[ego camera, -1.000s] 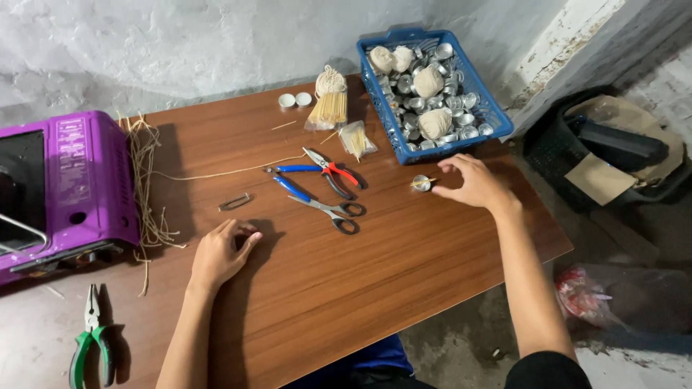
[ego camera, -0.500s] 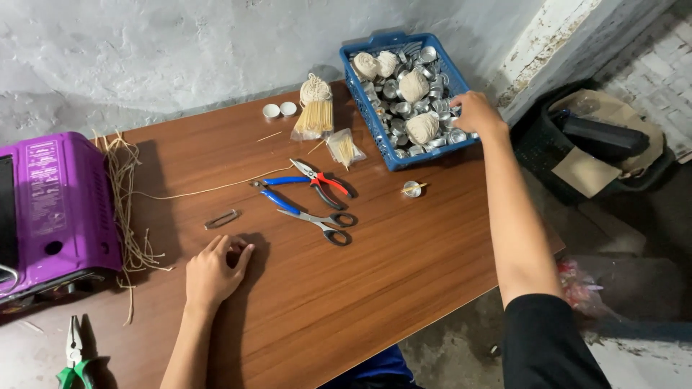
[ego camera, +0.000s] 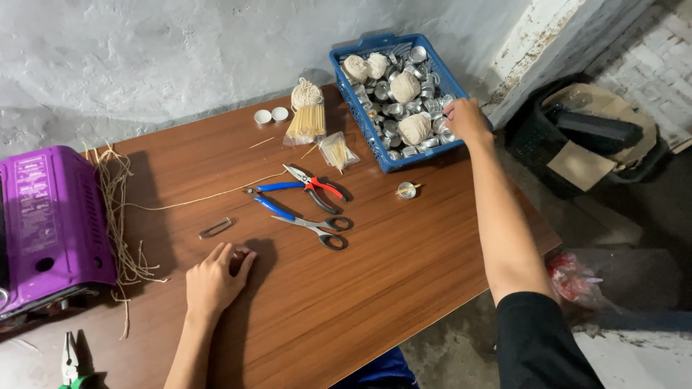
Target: The person assembles small craft items by inserting wooden sticks into metal tins. They use pliers to trim a stick and scissors to cut another, then place the sticks into the tins on a wooden table.
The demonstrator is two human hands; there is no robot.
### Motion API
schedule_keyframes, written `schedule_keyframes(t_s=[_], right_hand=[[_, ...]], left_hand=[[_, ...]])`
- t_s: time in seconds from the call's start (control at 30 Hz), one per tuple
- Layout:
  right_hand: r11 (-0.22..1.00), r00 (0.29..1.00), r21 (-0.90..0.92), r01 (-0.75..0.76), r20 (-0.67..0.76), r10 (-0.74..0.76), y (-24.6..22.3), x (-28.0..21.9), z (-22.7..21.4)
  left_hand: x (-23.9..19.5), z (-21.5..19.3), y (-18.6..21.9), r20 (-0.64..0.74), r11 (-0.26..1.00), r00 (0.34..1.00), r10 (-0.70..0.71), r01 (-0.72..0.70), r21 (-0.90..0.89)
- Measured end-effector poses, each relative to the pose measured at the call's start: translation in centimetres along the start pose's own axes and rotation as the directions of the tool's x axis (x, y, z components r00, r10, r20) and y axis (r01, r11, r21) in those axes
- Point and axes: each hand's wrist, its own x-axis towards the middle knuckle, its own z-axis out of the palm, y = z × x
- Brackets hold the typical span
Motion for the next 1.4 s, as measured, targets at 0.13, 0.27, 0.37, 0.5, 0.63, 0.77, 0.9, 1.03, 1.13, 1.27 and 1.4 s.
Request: schedule_keyframes(t_s=[0.13,0.27,0.37,0.5,0.63,0.77,0.9,1.03,1.13,1.27,1.4], right_hand=[[0.999,0.991,0.015,0.044,-0.127,-0.042,1.6,2.1,2.1],[0.973,0.948,0.144,0.178,-0.290,-0.131,-1.8,-1.4,-1.8],[0.903,0.979,0.397,0.162,-0.181,-0.096,-6.5,-6.6,-7.1],[0.710,0.988,0.698,0.097,0.016,-0.151,-8.8,-9.8,-10.1],[0.688,0.983,0.715,0.124,0.005,-0.182,-9.1,-11.4,-10.5],[0.632,0.968,0.759,0.158,0.008,-0.251,-9.4,-12.9,-9.3],[0.631,0.905,0.694,0.347,-0.072,-0.419,-13.2,-16.6,-9.1],[0.628,0.772,0.476,0.616,-0.204,-0.602,-17.0,-20.4,-6.3],[0.484,0.648,0.527,0.698,-0.179,-0.740,-20.2,-22.7,-4.6],[0.274,0.518,0.659,0.701,-0.205,-0.831,-24.1,-24.8,-1.2],[0.138,0.390,0.638,0.757,-0.273,-0.880,-27.0,-25.5,1.4]], left_hand=[[1.1,0.0,2.9,-0.024,0.969,1.000,0.009,-0.015,-0.245],[3.4,0.1,7.8,-0.001,0.721,0.993,0.115,-0.084,-0.688],[4.6,1.3,10.7,0.015,0.575,0.987,0.158,-0.080,-0.814],[5.1,1.9,11.7,0.060,0.610,0.974,0.218,-0.088,-0.787],[4.6,2.5,10.9,0.054,0.568,0.980,0.189,-0.065,-0.821],[4.6,2.5,10.9,0.023,0.494,0.981,0.195,-0.078,-0.866],[4.4,3.0,10.7,-0.027,0.459,0.980,0.195,-0.116,-0.881],[4.6,2.4,10.6,-0.062,0.418,0.988,0.141,-0.116,-0.901],[4.4,1.9,10.5,0.064,0.285,0.992,0.113,0.029,-0.958],[2.8,1.3,8.8,0.237,-0.147,0.912,0.334,0.299,-0.943],[0.4,3.3,6.8,0.255,-0.383,0.878,0.405,0.416,-0.825]])
